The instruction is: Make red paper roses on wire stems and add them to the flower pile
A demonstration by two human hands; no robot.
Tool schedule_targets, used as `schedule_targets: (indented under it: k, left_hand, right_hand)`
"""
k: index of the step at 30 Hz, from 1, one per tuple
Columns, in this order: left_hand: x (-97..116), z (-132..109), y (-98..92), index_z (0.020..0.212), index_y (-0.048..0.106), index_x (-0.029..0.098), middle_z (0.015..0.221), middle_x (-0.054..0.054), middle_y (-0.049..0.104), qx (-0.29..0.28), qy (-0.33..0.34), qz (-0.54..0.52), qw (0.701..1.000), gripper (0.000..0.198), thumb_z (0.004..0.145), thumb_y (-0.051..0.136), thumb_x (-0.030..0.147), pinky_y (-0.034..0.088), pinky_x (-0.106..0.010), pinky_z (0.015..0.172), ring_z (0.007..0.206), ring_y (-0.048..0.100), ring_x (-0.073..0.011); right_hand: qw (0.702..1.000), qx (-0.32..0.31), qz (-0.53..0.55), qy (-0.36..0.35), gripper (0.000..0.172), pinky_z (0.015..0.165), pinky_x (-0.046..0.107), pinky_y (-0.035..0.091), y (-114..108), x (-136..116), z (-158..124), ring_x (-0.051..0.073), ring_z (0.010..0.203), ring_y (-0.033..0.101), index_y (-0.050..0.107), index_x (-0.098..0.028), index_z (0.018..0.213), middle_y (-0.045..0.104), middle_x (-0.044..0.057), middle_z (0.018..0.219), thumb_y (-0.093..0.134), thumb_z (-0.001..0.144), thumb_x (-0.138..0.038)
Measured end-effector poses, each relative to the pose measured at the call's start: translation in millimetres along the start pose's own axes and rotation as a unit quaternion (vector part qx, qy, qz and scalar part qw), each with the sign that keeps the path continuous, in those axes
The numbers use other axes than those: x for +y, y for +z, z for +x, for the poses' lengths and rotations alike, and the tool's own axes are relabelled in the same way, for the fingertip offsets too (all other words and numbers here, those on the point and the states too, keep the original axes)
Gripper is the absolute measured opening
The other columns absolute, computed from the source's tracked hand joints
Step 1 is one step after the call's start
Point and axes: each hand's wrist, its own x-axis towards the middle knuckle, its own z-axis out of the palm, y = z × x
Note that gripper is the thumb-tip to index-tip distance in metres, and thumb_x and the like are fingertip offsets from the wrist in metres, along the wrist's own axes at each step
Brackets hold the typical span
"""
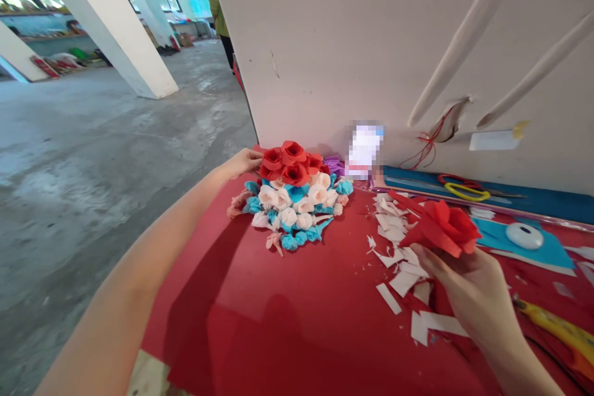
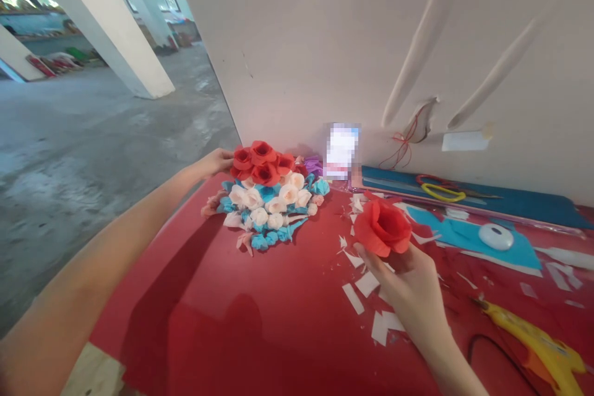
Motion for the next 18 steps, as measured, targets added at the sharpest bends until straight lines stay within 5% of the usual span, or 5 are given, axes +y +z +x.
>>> schedule_targets:
  k: [11, 18]
  left_hand:
    - [15, 0, -4.4, 0.104, 0.057, 0.012, 0.097, -0.005, 0.062, 0.061, -0.045, 0.019, 0.997, 0.027, 0.089, 0.053, 0.033, 0.054, -0.032, 0.07, 0.08, 0.061, -0.0148]
    - [28, -5, -16.0, 0.111, 0.055, 0.013, 0.109, -0.006, 0.059, 0.085, -0.012, 0.026, 0.996, 0.032, 0.088, 0.054, 0.035, 0.053, -0.038, 0.079, 0.094, 0.06, -0.021]
  right_hand:
    - [1.0, -0.011, -0.004, 0.001, 0.027, 0.062, 0.027, 0.051, -1, 1, 0, 0.021, 0.072, 0.063, 0.065, -0.02, 0.078, 0.07, 0.002, 0.078, 0.074, 0.06, -0.038]
    - [1.0, -0.015, -0.001, 0.0, 0.025, 0.059, 0.027, 0.05, -1, -2, -1, 0.02, 0.067, 0.062, 0.065, -0.02, 0.075, 0.069, 0.002, 0.074, 0.074, 0.059, -0.036]
